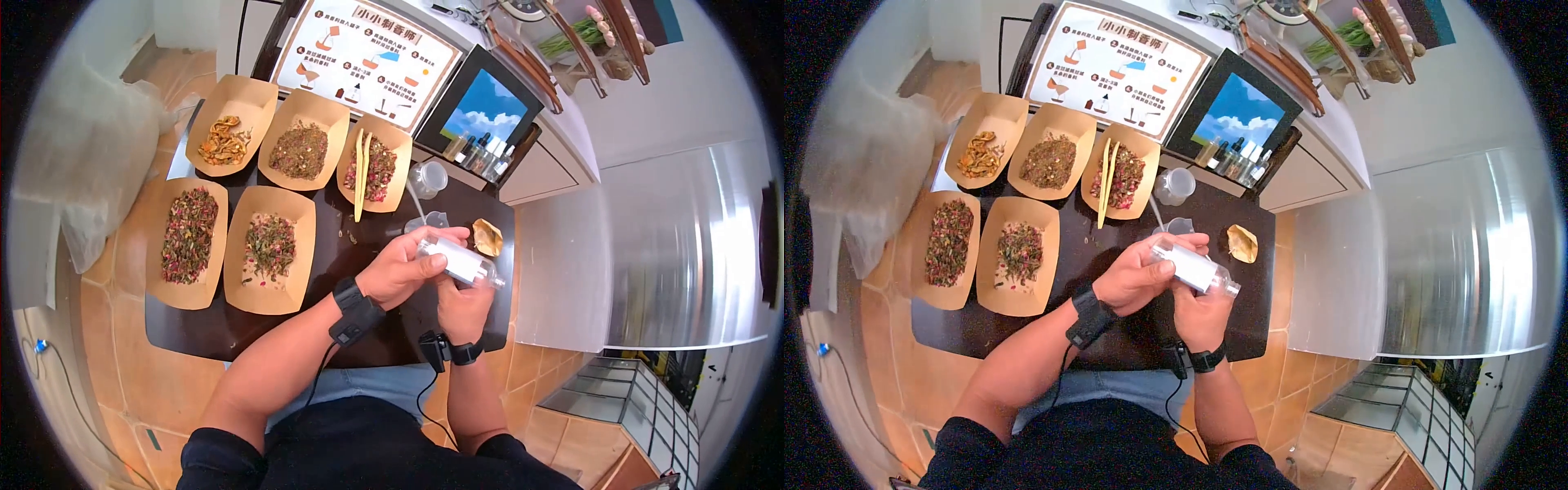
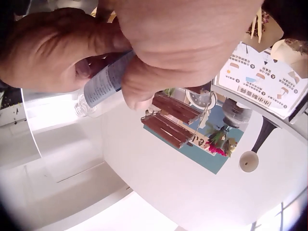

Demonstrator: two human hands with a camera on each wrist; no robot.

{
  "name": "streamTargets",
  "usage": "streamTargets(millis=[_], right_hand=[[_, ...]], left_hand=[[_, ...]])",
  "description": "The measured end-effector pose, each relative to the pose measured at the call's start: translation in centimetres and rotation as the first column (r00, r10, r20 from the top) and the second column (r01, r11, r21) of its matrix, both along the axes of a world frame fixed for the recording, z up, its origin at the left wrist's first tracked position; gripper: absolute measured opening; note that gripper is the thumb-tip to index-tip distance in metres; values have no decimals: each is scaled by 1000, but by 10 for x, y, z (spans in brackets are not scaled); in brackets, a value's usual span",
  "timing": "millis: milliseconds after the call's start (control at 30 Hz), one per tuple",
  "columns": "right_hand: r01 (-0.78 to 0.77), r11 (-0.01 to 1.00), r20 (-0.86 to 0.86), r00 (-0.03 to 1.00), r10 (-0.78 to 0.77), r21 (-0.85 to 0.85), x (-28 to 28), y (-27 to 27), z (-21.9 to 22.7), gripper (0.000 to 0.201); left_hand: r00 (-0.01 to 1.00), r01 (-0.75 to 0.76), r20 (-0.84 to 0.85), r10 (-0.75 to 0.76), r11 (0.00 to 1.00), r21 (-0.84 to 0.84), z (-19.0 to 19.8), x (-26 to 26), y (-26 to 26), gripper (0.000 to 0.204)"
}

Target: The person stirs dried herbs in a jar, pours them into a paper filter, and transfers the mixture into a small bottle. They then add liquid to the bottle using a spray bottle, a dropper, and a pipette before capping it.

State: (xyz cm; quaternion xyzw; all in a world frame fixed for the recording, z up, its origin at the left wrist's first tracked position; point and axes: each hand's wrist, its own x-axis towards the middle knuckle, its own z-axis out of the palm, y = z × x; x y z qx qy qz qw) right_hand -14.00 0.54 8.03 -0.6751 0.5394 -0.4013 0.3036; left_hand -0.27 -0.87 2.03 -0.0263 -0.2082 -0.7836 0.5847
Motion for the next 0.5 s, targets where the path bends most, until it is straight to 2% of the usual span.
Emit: streamTargets(millis=[67, 133, 167, 233, 300, 367, 400, 467, 500], right_hand=[[20, 999, -55, 998, -22, -39, -6, -2, -1, 29], [-18, 973, -137, 990, -13, -228, -12, -6, 4, 24], [-15, 971, -142, 990, -20, -239, -16, -8, 8, 24], [197, 971, 162, 971, -175, -132, -28, -10, 18, 21], [286, 951, 315, 919, -238, -115, -46, -11, 38, 20], [252, 953, 415, 895, -164, -168, -74, -13, 52, 18], [252, 952, 409, 898, -163, -173, -85, -11, 60, 18], [138, 966, 473, 881, -18, -220, -101, -4, 73, 20], [139, 965, 467, 884, -19, -223, -103, -1, 75, 20]], left_hand=[[1000, 0, -24, 0, 1000, -22, 0, -1, 1, 49], [1000, -1, 18, 2, 999, -35, 1, -2, 3, 48], [1000, 4, 12, -3, 999, -46, -1, -3, 4, 48], [998, -30, 57, 30, 1000, -4, -6, -5, 2, 47], [994, -100, 45, 98, 994, 48, 1, 0, 3, 48], [992, -126, 0, 127, 987, 97, -8, 3, -3, 46], [982, -183, -11, 186, 973, 139, -2, 6, -3, 44], [980, -195, -17, 201, 967, 165, -7, 10, -6, 44], [979, -196, -16, 201, 967, 163, -7, 11, -7, 43]])
